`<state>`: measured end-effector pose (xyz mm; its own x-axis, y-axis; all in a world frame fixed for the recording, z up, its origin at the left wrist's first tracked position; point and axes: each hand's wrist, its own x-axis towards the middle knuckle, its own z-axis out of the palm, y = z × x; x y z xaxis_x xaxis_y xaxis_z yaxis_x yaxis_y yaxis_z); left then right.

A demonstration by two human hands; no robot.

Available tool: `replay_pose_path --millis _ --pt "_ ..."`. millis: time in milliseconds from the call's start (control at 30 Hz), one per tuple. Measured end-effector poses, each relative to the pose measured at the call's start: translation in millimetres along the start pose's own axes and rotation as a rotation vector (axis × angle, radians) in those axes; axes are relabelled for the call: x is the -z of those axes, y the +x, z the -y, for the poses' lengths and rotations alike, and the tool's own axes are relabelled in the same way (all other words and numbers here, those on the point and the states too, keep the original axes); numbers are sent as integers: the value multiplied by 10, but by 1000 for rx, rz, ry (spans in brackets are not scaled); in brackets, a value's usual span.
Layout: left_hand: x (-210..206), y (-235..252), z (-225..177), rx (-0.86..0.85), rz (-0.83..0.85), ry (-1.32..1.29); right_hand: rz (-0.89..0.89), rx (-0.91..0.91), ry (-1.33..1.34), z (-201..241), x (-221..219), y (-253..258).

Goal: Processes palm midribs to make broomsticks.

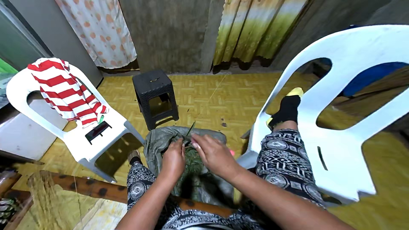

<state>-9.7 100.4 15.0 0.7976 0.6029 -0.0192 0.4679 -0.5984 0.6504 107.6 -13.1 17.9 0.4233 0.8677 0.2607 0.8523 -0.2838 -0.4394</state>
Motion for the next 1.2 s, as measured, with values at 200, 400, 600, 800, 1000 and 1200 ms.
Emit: replay_pose_path --millis 200,400,600,800,1000,1200 --pt "-3 19 -37 -4 6 -8 -100 49 -125 -90 -107 34" --pt "-33 -69 75 -48 7 -23 -186 46 -189 -246 -75 95" --pt "-96 -198 200 -95 -41 -3 -235 78 -264 -361 -34 167" --pt "-63 -249 218 -84 -47 -18 -218 -38 -254 -423 184 335" --pt "-57 -237 245 -53 -55 -50 -249 -107 -170 -408 381 367" --pt "-14 -108 106 6 1 -9 27 60 -104 5 28 0"
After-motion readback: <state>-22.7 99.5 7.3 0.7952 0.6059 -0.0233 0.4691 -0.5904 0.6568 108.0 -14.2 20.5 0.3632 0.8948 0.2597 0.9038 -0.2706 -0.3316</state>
